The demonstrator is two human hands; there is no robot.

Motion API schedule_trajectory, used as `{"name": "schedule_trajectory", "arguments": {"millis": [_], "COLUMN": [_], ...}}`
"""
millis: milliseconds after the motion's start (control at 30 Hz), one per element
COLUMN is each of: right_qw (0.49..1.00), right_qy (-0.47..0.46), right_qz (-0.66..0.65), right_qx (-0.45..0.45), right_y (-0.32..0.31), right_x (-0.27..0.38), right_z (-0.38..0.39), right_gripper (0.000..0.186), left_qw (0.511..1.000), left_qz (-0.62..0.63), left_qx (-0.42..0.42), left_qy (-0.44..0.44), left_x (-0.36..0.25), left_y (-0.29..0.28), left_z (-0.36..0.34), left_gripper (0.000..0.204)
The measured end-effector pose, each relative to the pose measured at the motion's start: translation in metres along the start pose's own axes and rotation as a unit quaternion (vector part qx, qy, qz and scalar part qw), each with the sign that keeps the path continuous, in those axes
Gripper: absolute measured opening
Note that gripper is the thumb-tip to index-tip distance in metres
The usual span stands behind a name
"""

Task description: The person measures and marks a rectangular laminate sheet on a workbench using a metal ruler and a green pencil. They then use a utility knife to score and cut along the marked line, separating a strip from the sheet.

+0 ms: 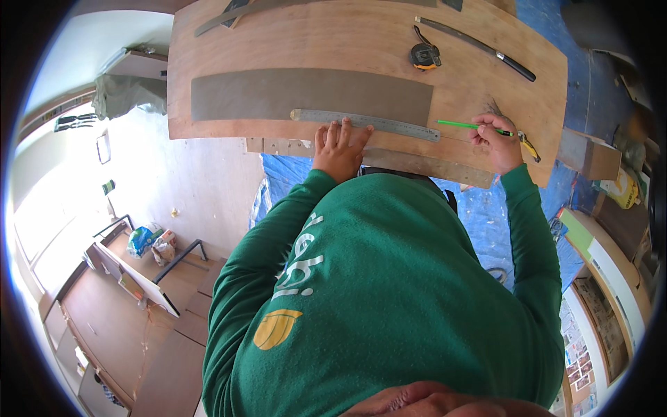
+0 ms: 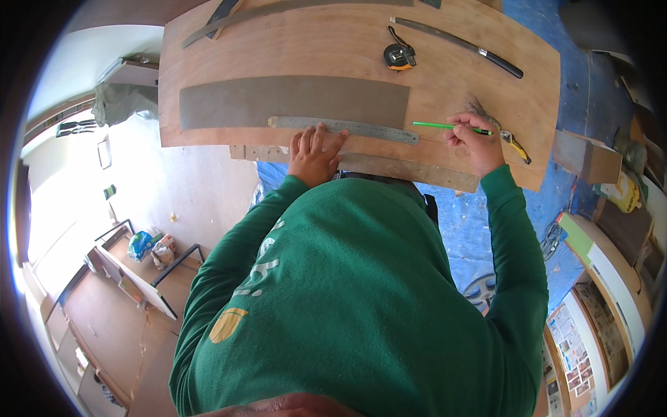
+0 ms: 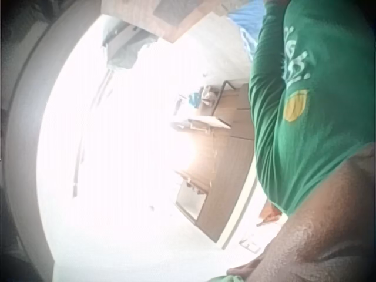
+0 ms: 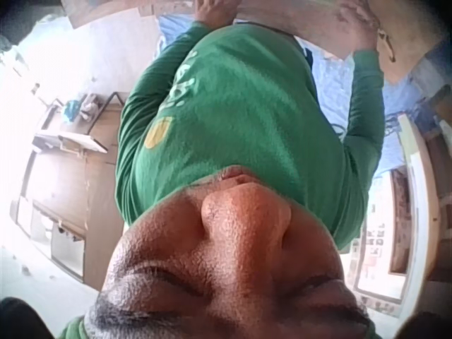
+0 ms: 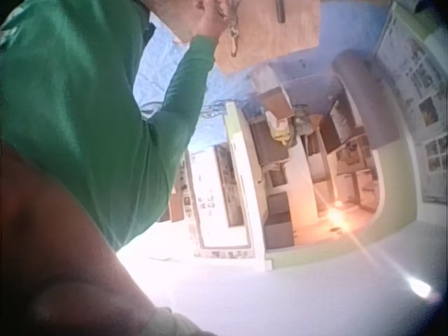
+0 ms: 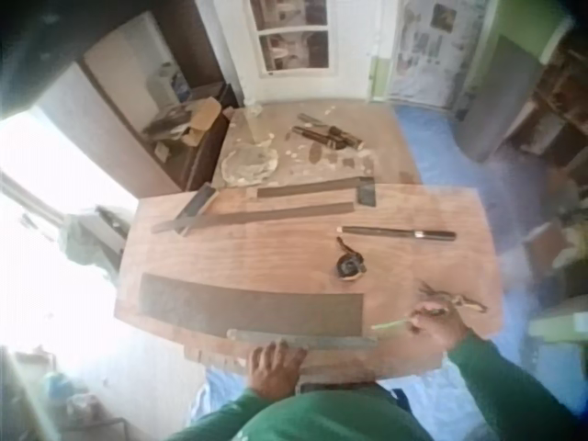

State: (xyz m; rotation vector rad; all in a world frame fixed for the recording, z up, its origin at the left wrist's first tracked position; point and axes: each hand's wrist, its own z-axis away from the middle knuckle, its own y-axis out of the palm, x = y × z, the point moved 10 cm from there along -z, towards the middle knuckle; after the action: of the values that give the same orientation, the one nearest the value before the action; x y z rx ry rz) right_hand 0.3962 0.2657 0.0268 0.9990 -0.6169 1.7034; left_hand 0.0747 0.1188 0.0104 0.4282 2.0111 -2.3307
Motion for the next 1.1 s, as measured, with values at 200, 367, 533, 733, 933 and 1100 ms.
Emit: {"name": "schedule_trajectory", "arguments": {"millis": [200, 367, 533, 733, 933, 1100], "right_qw": [0.996, 0.997, 0.994, 0.995, 0.995, 0.996], "right_qy": [-0.002, -0.005, 0.000, 0.015, 0.012, 0.010], "right_qz": [-0.085, -0.044, -0.055, -0.053, -0.052, -0.047], "right_qx": [-0.032, -0.070, -0.096, -0.085, -0.079, -0.079], "right_y": [0.007, 0.011, 0.004, 0.005, 0.006, 0.008], "right_x": [-0.015, -0.027, -0.036, -0.044, -0.043, -0.044], "right_z": [0.001, -0.001, -0.004, -0.006, -0.006, -0.005], "right_gripper": [0.009, 0.011, 0.013, 0.013, 0.014, 0.014], "left_qw": [1.000, 1.000, 1.000, 1.000, 1.000, 1.000], "left_qz": [-0.012, -0.016, -0.009, -0.017, 0.005, 0.010], "left_qx": [0.014, 0.023, 0.008, 0.015, 0.018, 0.019], "left_qy": [-0.005, -0.007, -0.003, -0.006, -0.004, -0.004], "left_x": [-0.001, 0.000, 0.000, 0.000, 0.000, 0.001], "left_y": [0.001, 0.002, 0.004, 0.004, 0.004, 0.005], "left_z": [-0.002, -0.001, 0.000, -0.001, 0.000, 0.000], "left_gripper": [0.067, 0.066, 0.069, 0.065, 0.072, 0.073]}}
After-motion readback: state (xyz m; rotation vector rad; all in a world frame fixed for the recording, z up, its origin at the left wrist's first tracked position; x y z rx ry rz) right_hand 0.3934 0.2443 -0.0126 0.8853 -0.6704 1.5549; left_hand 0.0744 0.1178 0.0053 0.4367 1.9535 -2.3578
